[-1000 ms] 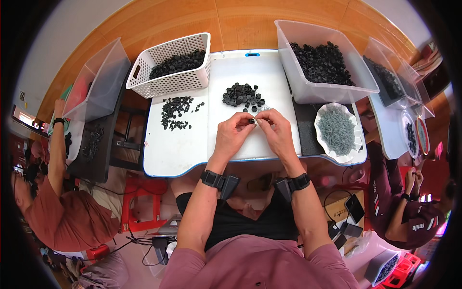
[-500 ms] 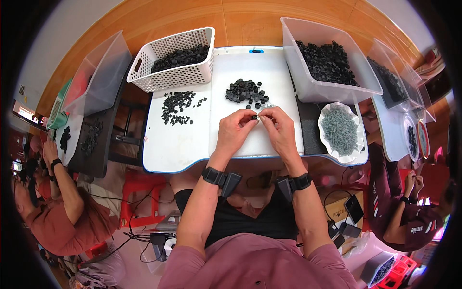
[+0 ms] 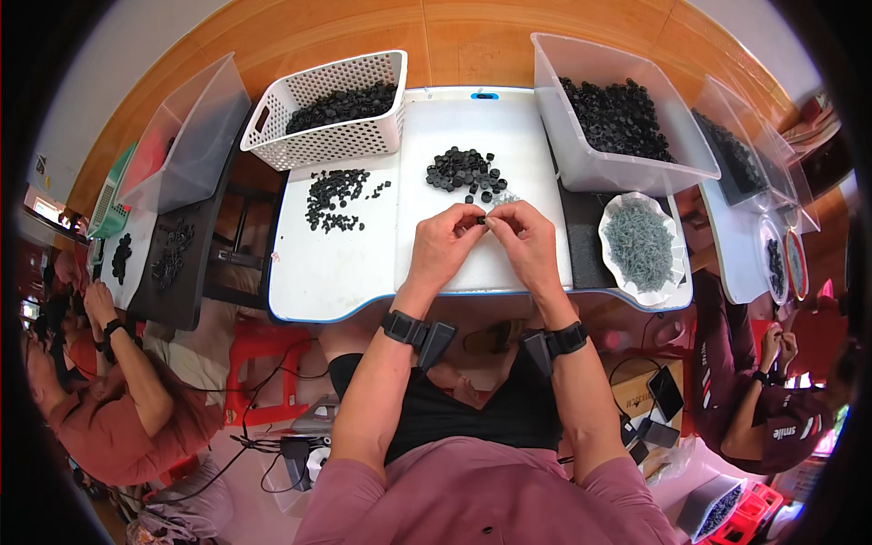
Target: The person assembles small plastic housings by hand, inserting white internal components into black plastic housings, taking parts from plastic storage bins and placing the assembled units into a white assembly tray.
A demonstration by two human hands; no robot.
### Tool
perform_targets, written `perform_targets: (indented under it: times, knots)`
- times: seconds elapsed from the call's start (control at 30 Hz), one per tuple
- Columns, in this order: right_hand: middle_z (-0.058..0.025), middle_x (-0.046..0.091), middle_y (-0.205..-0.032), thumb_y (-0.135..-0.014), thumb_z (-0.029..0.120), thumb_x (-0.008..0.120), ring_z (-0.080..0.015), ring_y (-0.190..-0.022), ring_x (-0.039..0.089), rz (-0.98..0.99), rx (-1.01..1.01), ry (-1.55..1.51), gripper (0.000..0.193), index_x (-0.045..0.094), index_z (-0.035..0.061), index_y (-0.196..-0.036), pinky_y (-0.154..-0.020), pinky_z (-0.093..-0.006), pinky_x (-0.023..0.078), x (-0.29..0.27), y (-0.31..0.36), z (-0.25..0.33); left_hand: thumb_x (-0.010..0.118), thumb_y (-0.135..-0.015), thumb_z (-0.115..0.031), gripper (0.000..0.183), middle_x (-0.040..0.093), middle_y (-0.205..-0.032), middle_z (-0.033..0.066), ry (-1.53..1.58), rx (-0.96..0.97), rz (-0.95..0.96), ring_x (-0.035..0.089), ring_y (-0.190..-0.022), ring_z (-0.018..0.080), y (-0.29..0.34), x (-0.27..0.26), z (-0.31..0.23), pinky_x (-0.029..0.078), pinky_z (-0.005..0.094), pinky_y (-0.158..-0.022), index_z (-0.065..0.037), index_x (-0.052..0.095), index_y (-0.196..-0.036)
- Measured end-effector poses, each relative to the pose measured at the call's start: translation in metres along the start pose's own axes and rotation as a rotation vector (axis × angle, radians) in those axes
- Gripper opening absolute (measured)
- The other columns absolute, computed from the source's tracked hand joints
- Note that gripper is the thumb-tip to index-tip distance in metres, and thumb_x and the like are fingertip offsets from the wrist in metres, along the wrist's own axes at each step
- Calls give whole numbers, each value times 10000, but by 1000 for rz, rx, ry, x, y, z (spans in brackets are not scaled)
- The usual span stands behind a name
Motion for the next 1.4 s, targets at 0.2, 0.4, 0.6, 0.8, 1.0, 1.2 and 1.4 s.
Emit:
perform_targets:
  times: [0.2, 0.4, 0.6, 0.8, 1.0, 1.2, 1.4]
  knots:
    - [-45, 684, -822, -908, 47, 745, -93, -714, 616, 3, -31, 13, 55, 730, 4, -937, -647, -263, 493, 0, 1, 1, 778, -906, -77, 206, 787, -943, 95, 48, -9, 24, 770, -910, 171, 1, 2, 2, 598, 293, -783, -26, 741, -1102]
    - [-23, 725, -904, -943, 48, 716, -66, -761, 615, -11, 63, -206, 89, 734, -6, -1012, -681, -225, 484, -5, -1, -7, 781, -895, -74, 192, 792, -991, 90, 233, -18, -45, 772, -902, 183, 1, 2, -1, 592, 288, -761, -31, 741, -1078]
    - [-43, 740, -958, -959, 23, 690, -96, -831, 672, 115, 113, -374, 145, 718, -29, -1091, -734, -248, 544, -2, -3, -4, 783, -894, -52, 207, 761, -1106, 38, 156, 78, 4, 663, -884, 92, -1, -3, -3, 522, 242, -706, -59, 747, -1097]
    - [-55, 743, -957, -950, 13, 699, -102, -820, 682, 97, 142, -373, 172, 716, -33, -1114, -738, -249, 554, -10, -4, -6, 777, -876, -49, 238, 766, -1073, 47, 34, 202, -28, 694, -889, 139, -2, -1, -3, 542, 275, -746, -74, 747, -1111]
    - [-30, 729, -902, -945, 15, 711, -63, -765, 642, -198, 102, -366, 158, 724, -35, -1094, -703, -216, 524, -9, -7, -9, 690, -957, -35, 167, 740, -1095, 51, 121, -123, -176, 674, -950, 117, -12, -11, 2, 537, 264, -828, -23, 735, -1118]
    - [-11, 720, -882, -939, 19, 720, -46, -740, 620, -215, 77, -367, 158, 729, -31, -1089, -676, -210, 506, -9, -7, -9, 663, -924, -27, 212, 656, -960, 116, -427, 213, -19, 661, -881, 261, -49, -13, -5, 535, 375, -811, -42, 752, -1116]
    - [-4, 721, -865, -933, 30, 730, -36, -718, 605, -216, 83, -338, 155, 734, -21, -1080, -659, -207, 502, -10, -3, -10, 671, -915, -44, 179, 645, -948, 127, -546, 257, 51, 654, -915, 312, -52, -2, -2, 525, 412, -826, -48, 767, -1066]
Point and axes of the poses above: each hand's wrist, its own y-axis away from the middle knuckle, its own x-axis out of the palm, z = x × y, the point moved 1 cm from there along -y, towards the middle knuckle
